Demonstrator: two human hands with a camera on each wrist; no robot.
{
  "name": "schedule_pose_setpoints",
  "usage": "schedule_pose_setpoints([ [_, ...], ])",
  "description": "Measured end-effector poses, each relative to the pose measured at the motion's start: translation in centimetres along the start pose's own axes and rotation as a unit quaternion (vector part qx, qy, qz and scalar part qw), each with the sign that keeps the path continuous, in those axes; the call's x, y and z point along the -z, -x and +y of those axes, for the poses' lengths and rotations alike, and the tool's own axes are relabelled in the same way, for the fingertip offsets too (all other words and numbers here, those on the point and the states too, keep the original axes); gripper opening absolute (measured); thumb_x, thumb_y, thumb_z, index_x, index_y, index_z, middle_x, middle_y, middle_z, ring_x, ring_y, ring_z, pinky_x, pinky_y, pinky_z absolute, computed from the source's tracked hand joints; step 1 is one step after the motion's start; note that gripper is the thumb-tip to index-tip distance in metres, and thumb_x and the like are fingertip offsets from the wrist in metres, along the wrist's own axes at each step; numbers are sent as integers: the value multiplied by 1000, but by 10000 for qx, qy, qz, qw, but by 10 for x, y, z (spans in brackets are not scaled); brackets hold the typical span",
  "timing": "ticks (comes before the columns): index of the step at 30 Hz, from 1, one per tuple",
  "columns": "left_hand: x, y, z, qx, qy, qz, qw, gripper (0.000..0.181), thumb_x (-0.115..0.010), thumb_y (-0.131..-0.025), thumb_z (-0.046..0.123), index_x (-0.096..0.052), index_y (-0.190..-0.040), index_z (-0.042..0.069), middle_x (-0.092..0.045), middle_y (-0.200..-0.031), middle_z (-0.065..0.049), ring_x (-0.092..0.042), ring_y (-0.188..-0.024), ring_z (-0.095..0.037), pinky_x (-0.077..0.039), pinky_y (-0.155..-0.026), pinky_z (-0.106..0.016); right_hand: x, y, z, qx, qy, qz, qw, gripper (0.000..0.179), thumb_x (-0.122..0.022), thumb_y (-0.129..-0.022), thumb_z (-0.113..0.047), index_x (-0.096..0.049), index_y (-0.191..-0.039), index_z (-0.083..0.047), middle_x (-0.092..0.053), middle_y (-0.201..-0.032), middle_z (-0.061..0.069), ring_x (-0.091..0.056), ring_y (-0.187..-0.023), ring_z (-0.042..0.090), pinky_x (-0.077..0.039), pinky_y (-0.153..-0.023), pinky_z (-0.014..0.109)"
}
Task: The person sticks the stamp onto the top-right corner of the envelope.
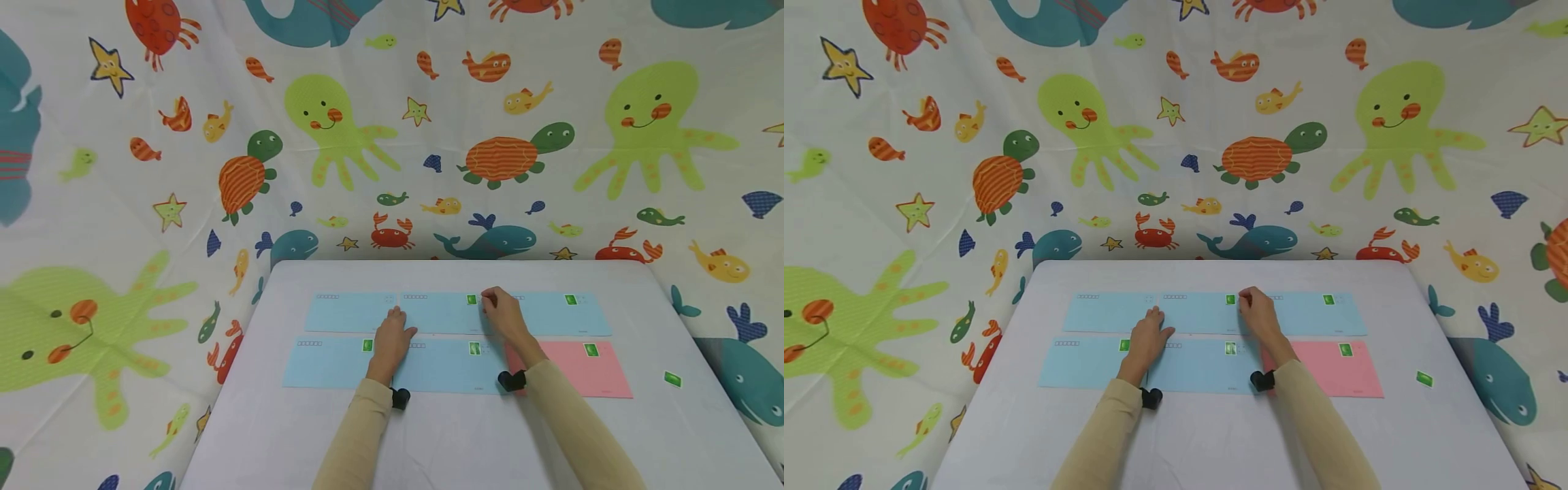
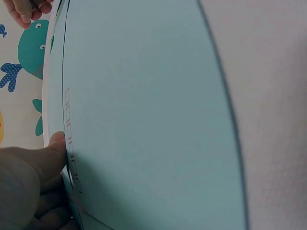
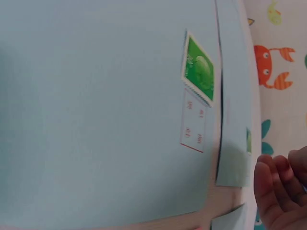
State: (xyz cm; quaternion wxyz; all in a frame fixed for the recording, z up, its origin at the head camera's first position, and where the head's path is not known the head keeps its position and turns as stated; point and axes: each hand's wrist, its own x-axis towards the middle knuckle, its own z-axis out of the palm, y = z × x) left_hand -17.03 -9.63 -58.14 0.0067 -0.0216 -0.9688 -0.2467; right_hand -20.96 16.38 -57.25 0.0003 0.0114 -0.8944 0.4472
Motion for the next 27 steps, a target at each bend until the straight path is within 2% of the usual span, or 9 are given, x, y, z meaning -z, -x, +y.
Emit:
schedule_pose_setpoints([
  [6, 1, 0, 0, -18, 7, 7, 10000, 50, -70, -94, 22, -59, -134, -7, -51, -148, -24, -47, -141, -37, -43, -114, -49, 6, 3, -3, 119, -61, 113, 9998, 30, -52, -104, -20, -60, -124, 1, -67, -107, 18, -64, -87, 24, -54, -78, 30],
  [12, 0, -1, -2, -20, 3, 9, 10000, 50, -69, -95, 22, -59, -134, -7, -51, -148, -24, -47, -141, -36, -43, -113, -49, 13, 8, -8, -37, 55, 89, 9999, 33, -53, -104, -24, -59, -126, 0, -68, -112, 18, -63, -93, 26, -54, -85, 38],
  [27, 2, 1, 0, -26, 53, 43, 10000, 50, -69, -94, 22, -59, -133, -7, -52, -147, -24, -47, -141, -36, -43, -114, -49, 34, 20, -10, -134, 326, 342, 9988, 35, -55, -103, -26, -60, -125, 0, -67, -111, 19, -59, -96, 29, -53, -88, 40],
])
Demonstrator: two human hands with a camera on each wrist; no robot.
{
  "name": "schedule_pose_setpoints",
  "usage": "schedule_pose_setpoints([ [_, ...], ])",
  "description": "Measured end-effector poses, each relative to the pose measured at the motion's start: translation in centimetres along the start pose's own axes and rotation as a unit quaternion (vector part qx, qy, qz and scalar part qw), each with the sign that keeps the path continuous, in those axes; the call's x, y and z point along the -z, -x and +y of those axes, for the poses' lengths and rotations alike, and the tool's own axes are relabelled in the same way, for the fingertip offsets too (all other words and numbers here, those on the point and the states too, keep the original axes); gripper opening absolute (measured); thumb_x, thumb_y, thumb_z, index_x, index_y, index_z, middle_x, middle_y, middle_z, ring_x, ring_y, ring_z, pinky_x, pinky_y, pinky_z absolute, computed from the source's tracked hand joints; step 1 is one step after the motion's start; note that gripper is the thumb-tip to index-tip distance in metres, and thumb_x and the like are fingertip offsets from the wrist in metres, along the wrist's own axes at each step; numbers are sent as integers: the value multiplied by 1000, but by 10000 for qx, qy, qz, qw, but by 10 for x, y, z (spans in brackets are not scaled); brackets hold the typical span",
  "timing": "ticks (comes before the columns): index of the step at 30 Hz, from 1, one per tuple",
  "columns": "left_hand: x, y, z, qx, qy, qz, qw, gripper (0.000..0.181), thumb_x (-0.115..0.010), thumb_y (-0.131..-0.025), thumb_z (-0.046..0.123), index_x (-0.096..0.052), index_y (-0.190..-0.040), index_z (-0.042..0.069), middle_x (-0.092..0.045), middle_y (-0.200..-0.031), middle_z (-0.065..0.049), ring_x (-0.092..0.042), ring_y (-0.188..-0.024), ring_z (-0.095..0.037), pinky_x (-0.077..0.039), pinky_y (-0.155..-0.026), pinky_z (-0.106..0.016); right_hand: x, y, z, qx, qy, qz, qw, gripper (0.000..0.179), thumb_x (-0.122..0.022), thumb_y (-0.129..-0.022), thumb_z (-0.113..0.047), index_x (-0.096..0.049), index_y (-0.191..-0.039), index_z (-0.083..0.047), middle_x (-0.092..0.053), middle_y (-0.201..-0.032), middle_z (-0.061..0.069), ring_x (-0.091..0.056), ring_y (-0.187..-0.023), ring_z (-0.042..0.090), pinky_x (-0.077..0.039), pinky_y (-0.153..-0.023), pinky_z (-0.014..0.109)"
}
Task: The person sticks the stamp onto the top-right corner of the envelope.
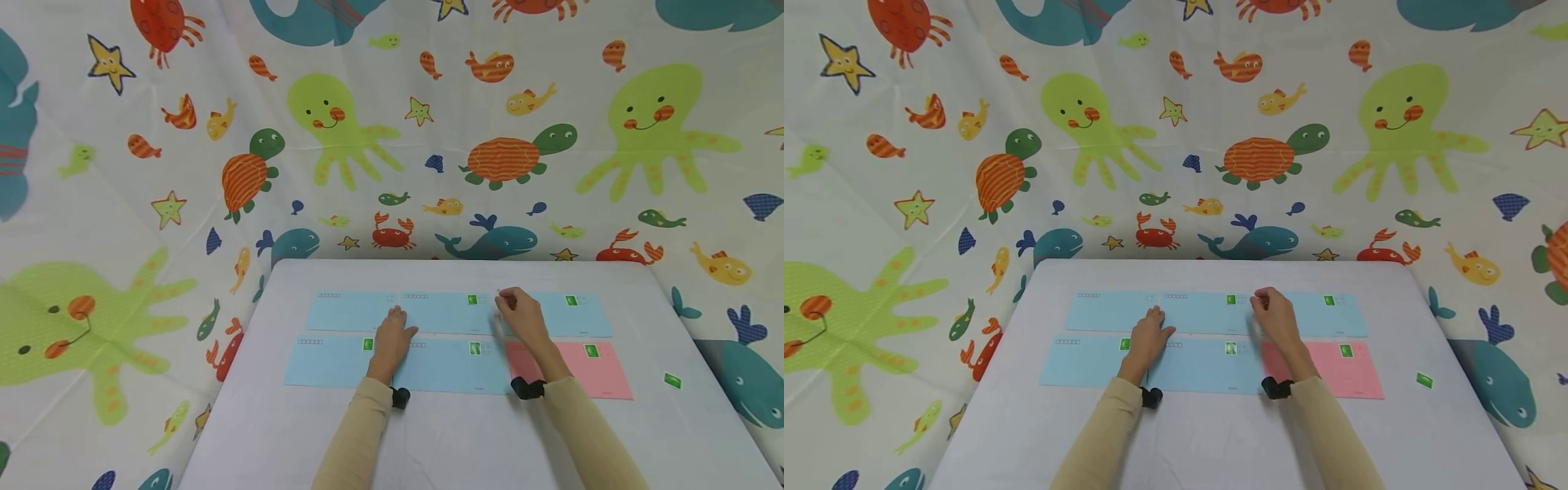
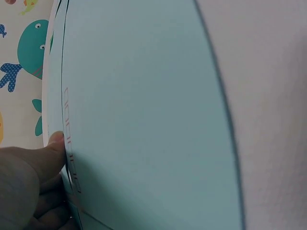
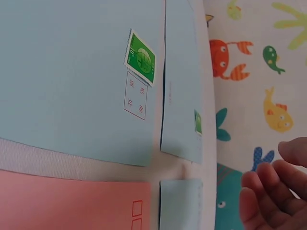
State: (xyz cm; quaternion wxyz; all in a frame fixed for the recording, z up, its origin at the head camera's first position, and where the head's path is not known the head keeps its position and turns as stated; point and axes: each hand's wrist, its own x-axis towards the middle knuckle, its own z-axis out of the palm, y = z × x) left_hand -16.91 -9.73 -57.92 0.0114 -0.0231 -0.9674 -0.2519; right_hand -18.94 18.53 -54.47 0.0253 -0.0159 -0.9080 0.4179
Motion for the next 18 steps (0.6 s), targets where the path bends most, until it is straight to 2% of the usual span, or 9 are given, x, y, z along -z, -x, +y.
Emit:
schedule_pose_setpoints([
  [18, 1, 2, -4, -60, 4, -37, 10000, 50, -70, -94, 22, -60, -133, -7, -52, -147, -24, -47, -141, -36, -43, -113, -49, 24, 26, 3, 78, 333, 321, 9989, 45, -61, -99, -30, -56, -132, 1, -61, -116, 20, -58, -103, 32, -53, -89, 45],
])
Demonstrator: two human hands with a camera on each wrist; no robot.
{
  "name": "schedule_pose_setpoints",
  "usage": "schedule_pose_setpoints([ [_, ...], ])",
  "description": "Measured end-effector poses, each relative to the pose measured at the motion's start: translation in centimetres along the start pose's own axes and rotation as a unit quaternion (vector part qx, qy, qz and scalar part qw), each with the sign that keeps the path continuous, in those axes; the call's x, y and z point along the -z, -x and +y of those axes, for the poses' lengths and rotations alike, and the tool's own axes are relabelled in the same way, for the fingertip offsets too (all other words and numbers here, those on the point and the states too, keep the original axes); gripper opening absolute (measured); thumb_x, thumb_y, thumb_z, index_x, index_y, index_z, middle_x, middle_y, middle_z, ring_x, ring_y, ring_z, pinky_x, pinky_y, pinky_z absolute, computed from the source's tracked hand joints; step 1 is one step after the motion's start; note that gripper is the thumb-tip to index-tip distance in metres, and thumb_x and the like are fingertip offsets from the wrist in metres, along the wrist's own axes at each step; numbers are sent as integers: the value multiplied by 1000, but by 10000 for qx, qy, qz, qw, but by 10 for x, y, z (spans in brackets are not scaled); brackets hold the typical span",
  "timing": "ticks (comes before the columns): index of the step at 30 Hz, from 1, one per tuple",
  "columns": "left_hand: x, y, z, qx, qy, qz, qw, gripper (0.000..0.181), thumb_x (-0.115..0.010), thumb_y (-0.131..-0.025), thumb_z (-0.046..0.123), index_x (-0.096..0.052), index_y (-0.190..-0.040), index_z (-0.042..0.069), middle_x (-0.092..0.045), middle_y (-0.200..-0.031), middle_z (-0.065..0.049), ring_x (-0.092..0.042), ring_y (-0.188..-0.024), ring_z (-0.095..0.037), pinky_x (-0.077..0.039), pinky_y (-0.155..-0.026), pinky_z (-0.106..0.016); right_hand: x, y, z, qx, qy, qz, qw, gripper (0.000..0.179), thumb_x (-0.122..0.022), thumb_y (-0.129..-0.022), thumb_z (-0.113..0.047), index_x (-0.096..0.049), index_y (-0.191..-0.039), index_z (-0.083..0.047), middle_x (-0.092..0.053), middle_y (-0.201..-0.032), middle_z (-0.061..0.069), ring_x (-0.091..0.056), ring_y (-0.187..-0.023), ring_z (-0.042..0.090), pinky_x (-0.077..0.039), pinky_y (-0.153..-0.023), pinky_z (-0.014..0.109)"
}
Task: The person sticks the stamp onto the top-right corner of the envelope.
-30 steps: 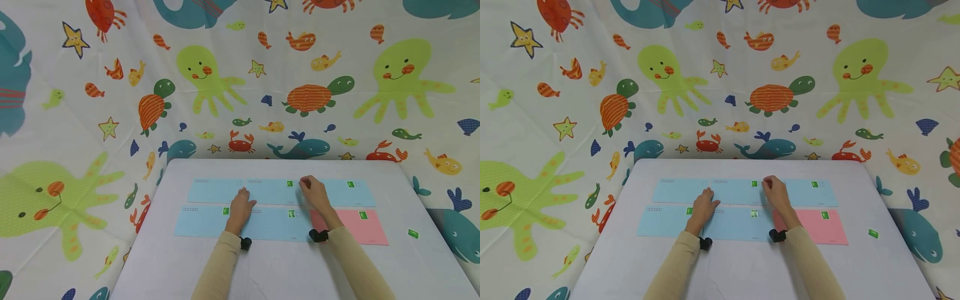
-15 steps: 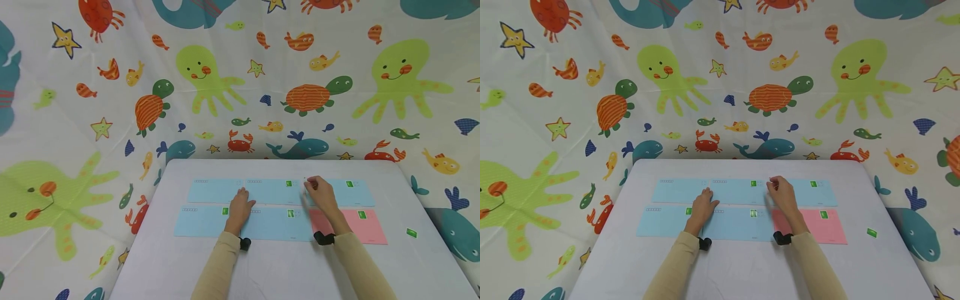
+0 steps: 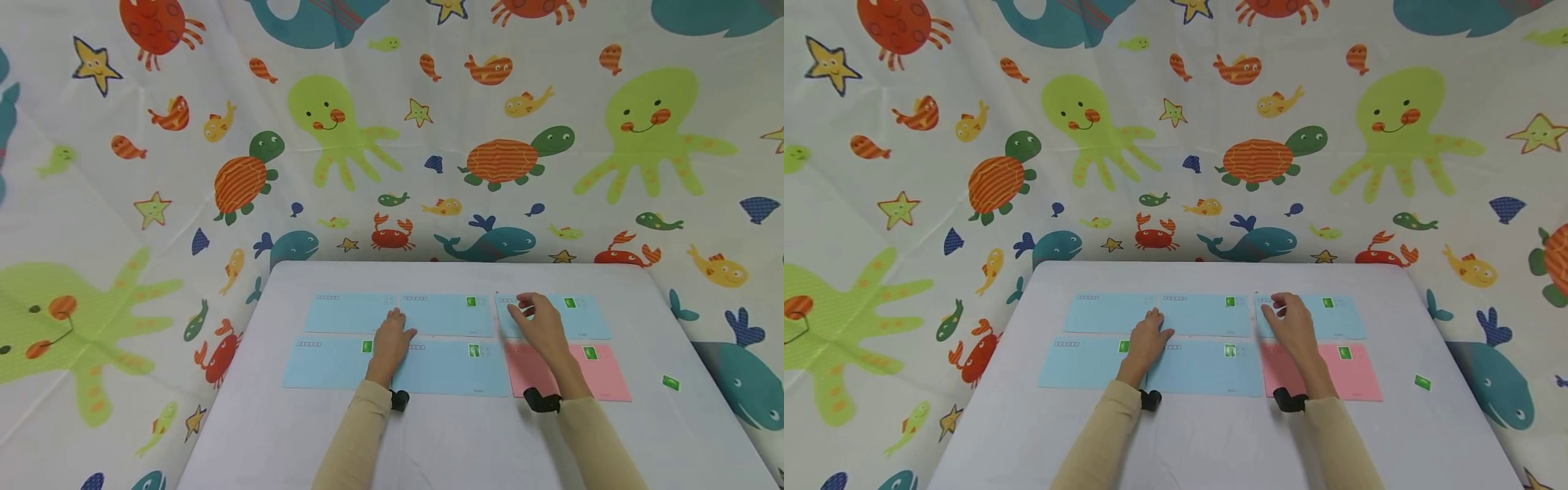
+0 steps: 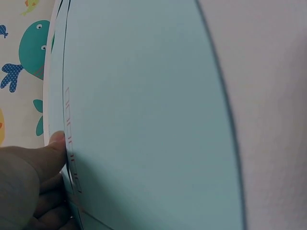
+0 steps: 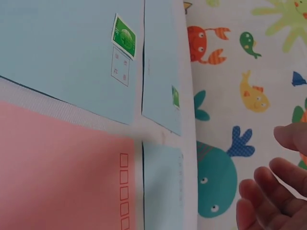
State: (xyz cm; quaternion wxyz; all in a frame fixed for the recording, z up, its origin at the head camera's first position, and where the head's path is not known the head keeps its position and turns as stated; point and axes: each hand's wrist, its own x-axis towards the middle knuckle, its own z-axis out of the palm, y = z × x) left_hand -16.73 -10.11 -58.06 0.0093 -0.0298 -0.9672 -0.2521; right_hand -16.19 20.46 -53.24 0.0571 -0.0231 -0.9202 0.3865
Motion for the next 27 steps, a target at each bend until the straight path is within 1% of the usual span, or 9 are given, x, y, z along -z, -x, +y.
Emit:
schedule_pose_setpoints([
  [5, 0, 0, 0, 3, 45, 92, 9999, 49, -71, -93, 21, -61, -132, -7, -53, -145, -24, -49, -140, -37, -44, -113, -50, 8, 6, 4, 43, 47, 149, 9999, 47, -62, -100, -30, -55, -132, 2, -60, -118, 21, -59, -103, 33, -53, -87, 45],
  [14, 0, 0, 0, -18, 4, 54, 10000, 49, -70, -94, 22, -60, -132, -7, -53, -146, -25, -48, -140, -37, -45, -112, -50, 25, 18, 12, -59, 121, 303, 9994, 50, -61, -100, -32, -54, -132, 5, -60, -121, 24, -58, -106, 38, -52, -86, 49],
  [22, 2, 0, 2, 56, 32, -8, 10000, 49, -70, -94, 22, -60, -133, -7, -52, -147, -24, -48, -141, -36, -44, -112, -50, 34, 28, 21, 39, 227, 490, 9985, 48, -62, -99, -31, -56, -128, 6, -58, -119, 24, -58, -101, 35, -50, -80, 42],
  [27, 2, 1, 3, 77, 65, -24, 9999, 49, -69, -95, 22, -59, -133, -7, -51, -147, -25, -47, -141, -37, -44, -112, -51, 38, 32, 25, -9, 266, 576, 9980, 49, -62, -99, -32, -56, -129, 6, -56, -121, 25, -57, -101, 35, -49, -79, 43],
])
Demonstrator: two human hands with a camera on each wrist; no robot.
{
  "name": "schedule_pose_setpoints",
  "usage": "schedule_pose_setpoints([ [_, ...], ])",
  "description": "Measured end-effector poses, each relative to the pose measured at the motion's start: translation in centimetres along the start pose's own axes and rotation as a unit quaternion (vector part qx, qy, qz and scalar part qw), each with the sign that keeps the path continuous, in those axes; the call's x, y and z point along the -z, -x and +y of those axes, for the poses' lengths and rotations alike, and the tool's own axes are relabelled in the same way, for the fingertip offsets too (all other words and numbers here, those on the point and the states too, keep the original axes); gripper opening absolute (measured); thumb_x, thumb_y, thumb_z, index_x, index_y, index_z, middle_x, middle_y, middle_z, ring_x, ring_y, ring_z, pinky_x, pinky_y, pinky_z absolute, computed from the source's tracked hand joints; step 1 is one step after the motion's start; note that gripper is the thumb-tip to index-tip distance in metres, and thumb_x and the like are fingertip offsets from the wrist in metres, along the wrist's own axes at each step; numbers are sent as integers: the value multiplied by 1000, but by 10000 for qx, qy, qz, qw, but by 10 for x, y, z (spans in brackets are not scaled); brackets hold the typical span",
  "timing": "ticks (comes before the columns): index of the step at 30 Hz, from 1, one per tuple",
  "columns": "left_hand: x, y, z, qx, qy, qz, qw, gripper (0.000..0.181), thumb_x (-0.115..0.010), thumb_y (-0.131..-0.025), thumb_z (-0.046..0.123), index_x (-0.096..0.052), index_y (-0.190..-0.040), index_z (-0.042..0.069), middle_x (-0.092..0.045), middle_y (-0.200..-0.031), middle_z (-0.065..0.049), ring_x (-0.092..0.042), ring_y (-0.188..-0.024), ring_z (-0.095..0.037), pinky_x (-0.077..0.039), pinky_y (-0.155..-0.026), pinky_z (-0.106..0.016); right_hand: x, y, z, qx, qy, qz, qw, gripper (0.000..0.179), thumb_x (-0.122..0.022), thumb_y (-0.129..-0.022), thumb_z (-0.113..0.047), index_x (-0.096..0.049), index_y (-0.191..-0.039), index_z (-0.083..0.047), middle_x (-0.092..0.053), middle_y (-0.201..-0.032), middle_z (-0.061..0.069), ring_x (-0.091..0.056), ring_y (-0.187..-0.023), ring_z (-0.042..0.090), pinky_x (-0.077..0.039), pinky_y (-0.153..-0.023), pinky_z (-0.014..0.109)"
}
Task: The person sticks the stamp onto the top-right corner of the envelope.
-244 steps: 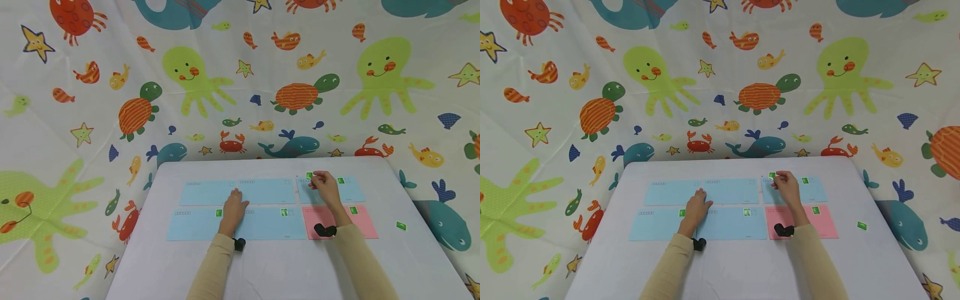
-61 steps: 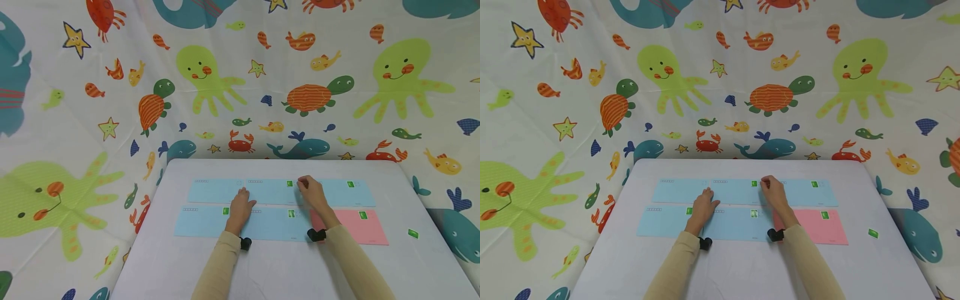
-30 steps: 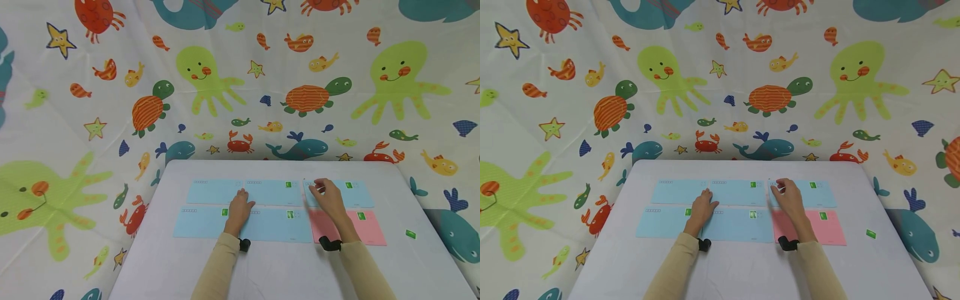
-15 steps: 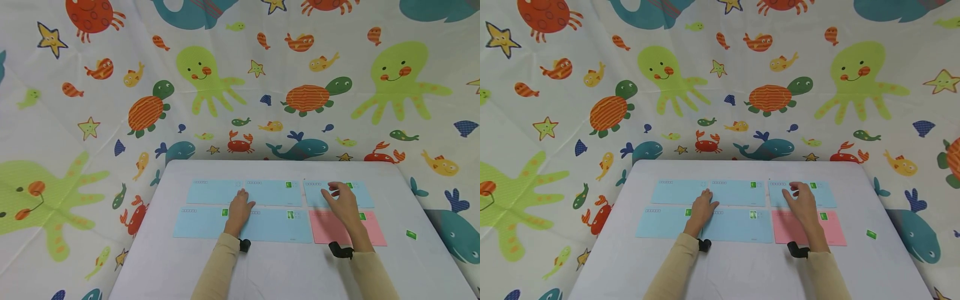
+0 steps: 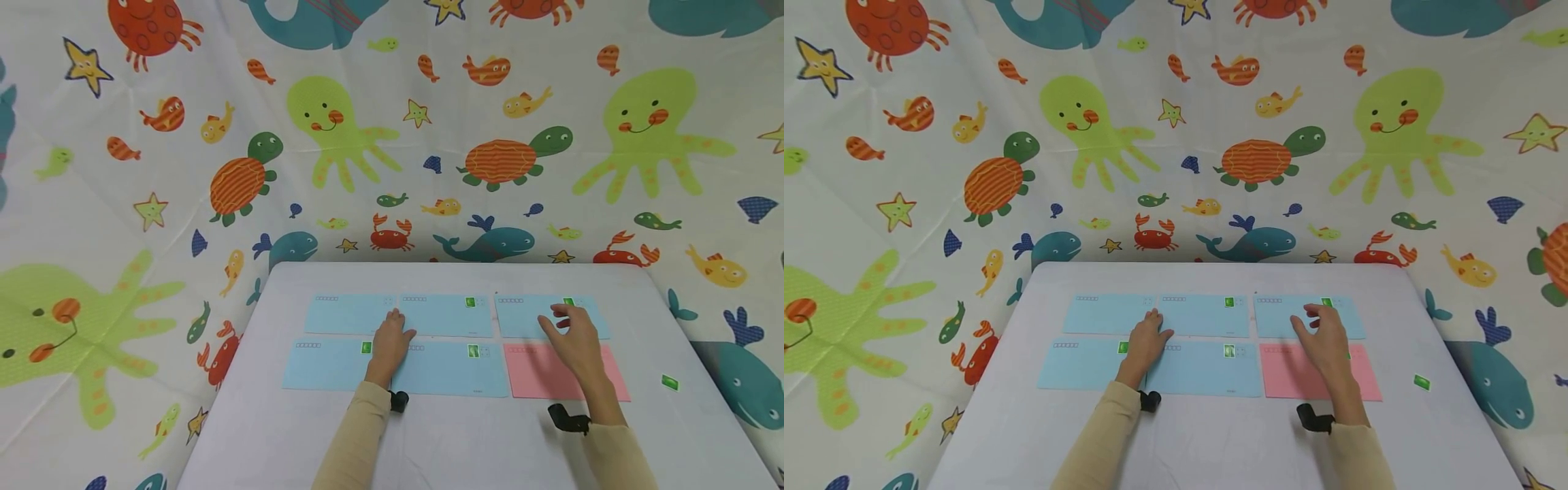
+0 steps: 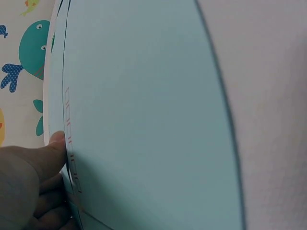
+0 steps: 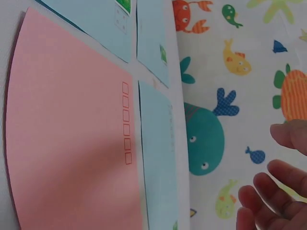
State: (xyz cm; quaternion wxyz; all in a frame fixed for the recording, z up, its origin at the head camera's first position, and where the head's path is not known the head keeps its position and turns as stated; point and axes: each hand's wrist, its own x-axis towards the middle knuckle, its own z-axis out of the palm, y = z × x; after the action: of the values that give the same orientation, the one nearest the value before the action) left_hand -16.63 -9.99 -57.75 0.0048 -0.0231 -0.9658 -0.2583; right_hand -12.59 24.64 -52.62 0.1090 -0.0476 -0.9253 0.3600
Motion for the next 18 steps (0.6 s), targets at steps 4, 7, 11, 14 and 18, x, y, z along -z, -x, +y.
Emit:
schedule_pose_setpoints([
  [4, -1, -1, -1, 23, 8, -24, 10000, 50, -69, -95, 22, -59, -134, -7, -50, -148, -24, -46, -142, -36, -44, -112, -51, 4, 3, 4, -47, -43, 58, 10000, 50, -62, -99, -31, -55, -130, 6, -54, -123, 26, -56, -101, 36, -48, -78, 42],
  [7, -2, -1, -2, 25, 61, -11, 10000, 50, -69, -95, 22, -59, -134, -7, -50, -148, -24, -46, -142, -37, -44, -112, -52, 7, 6, 6, -112, -34, 139, 9998, 49, -62, -99, -31, -56, -130, 6, -52, -126, 26, -56, -102, 36, -46, -76, 40],
  [11, -2, -2, -2, 39, 108, -7, 9999, 50, -69, -95, 22, -59, -135, -6, -50, -149, -24, -46, -142, -36, -43, -112, -53, 12, 10, 7, -207, 27, 263, 9994, 48, -63, -98, -30, -57, -129, 6, -51, -128, 27, -57, -101, 37, -45, -75, 37],
  [14, -2, -1, -3, 18, 99, 17, 9999, 50, -69, -95, 22, -59, -134, -6, -50, -148, -23, -46, -142, -36, -44, -112, -52, 16, 12, 9, -289, 75, 331, 9990, 47, -64, -97, -29, -57, -129, 6, -51, -129, 27, -57, -101, 37, -43, -73, 33],
  [18, -2, 0, -3, -38, 84, 75, 9999, 49, -70, -94, 22, -60, -133, -7, -52, -147, -24, -48, -141, -37, -45, -111, -52, 22, 16, 12, -442, 127, 378, 9982, 48, -64, -97, -29, -56, -130, 6, -50, -130, 27, -57, -102, 37, -41, -72, 29],
])
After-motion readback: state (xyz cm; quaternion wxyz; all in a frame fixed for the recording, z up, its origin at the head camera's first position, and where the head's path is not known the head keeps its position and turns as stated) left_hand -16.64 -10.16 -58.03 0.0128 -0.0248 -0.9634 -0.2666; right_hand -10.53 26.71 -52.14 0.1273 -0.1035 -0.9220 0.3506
